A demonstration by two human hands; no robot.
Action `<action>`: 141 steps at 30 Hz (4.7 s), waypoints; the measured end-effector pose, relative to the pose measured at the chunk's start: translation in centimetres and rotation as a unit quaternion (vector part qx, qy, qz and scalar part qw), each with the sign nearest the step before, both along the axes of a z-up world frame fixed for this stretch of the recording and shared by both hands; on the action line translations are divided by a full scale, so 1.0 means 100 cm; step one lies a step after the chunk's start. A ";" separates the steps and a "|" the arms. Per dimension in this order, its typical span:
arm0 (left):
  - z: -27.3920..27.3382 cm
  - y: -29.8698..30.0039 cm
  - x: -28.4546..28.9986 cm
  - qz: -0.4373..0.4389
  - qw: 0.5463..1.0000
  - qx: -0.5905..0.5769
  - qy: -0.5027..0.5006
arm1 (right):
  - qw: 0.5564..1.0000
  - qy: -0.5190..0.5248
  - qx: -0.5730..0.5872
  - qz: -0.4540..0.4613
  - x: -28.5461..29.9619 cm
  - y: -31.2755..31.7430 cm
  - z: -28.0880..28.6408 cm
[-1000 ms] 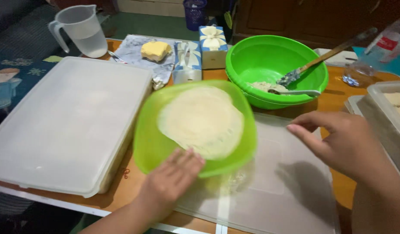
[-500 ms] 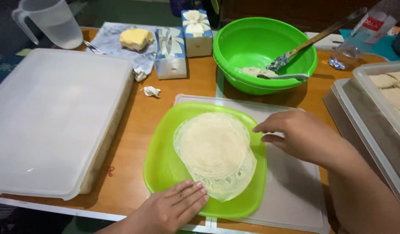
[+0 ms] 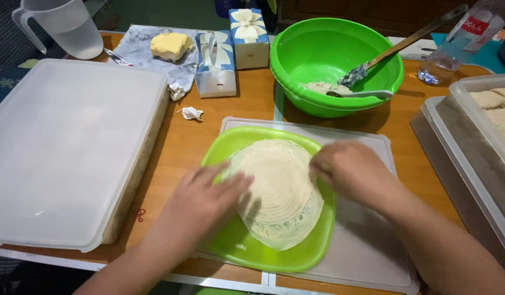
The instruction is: Filling and folding round dough wrappers to prepare pastries.
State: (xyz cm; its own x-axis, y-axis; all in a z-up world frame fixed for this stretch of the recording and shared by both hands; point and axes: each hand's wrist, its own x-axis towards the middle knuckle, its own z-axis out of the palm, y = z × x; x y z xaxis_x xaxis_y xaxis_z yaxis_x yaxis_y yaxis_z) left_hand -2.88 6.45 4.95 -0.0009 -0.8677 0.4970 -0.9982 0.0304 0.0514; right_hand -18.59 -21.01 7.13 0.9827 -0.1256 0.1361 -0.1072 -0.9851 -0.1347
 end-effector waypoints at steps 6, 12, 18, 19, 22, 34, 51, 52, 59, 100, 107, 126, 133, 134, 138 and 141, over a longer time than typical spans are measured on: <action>-0.017 -0.060 0.019 0.130 0.990 0.041 -0.032 | 0.990 -0.118 0.072 -0.026 0.027 -0.017 -0.049; -0.040 -0.107 0.055 0.050 0.999 0.014 0.000 | 0.986 -0.135 0.088 -0.048 0.032 -0.007 -0.058; -0.061 -0.143 0.079 -0.037 0.996 0.020 0.075 | 0.986 -0.139 0.084 -0.046 0.033 -0.010 -0.068; -0.057 -0.143 0.078 -0.037 0.996 0.020 0.073 | 0.985 -0.141 0.083 -0.046 0.033 -0.010 -0.069; -0.049 -0.143 0.074 -0.056 0.995 0.032 0.074 | 0.983 -0.154 0.094 -0.036 0.033 -0.010 -0.071; -0.053 -0.142 0.072 -0.075 0.983 0.029 0.167 | 0.983 -0.139 0.109 -0.058 0.033 -0.009 -0.070; -0.065 -0.150 0.073 -0.094 0.979 -0.003 0.181 | 0.981 -0.146 0.122 -0.038 0.036 -0.008 -0.064; -0.064 -0.150 0.073 -0.095 0.979 -0.002 0.181 | 0.981 -0.146 0.123 -0.039 0.036 -0.007 -0.064; -0.057 -0.147 0.075 -0.101 0.971 0.023 0.213 | 0.983 -0.122 0.123 -0.063 0.041 -0.004 -0.063; -0.053 -0.137 0.131 -0.045 0.980 0.069 0.181 | 0.985 -0.062 0.139 -0.086 0.057 -0.006 -0.060; -0.045 -0.136 0.120 -0.049 0.978 0.092 0.183 | 0.984 -0.075 0.124 -0.105 0.062 0.004 -0.058; -0.059 -0.141 0.089 -0.113 0.971 0.077 0.195 | 0.951 -0.035 0.267 -0.151 0.060 0.007 -0.052; -0.068 -0.145 0.085 -0.125 0.971 0.049 0.196 | 0.976 -0.039 0.182 -0.116 0.050 -0.012 -0.049; -0.068 -0.145 0.084 -0.126 0.971 0.041 0.197 | 0.988 -0.042 0.124 -0.085 0.048 -0.010 -0.047; -0.071 -0.148 0.084 -0.126 0.970 0.029 0.204 | 0.994 -0.060 0.078 -0.052 0.046 -0.011 -0.059; -0.072 -0.149 0.084 -0.124 0.968 0.030 0.216 | 0.990 -0.091 0.090 -0.061 0.047 -0.009 -0.060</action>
State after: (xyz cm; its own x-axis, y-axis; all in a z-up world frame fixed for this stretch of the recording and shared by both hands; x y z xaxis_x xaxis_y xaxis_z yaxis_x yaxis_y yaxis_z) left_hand 5.55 -8.46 -2.26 -0.0165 -0.8952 0.4454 -0.8449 0.2507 0.4725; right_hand -13.87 -21.88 1.13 0.9199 -0.2801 0.2745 -0.1816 -0.9246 -0.3348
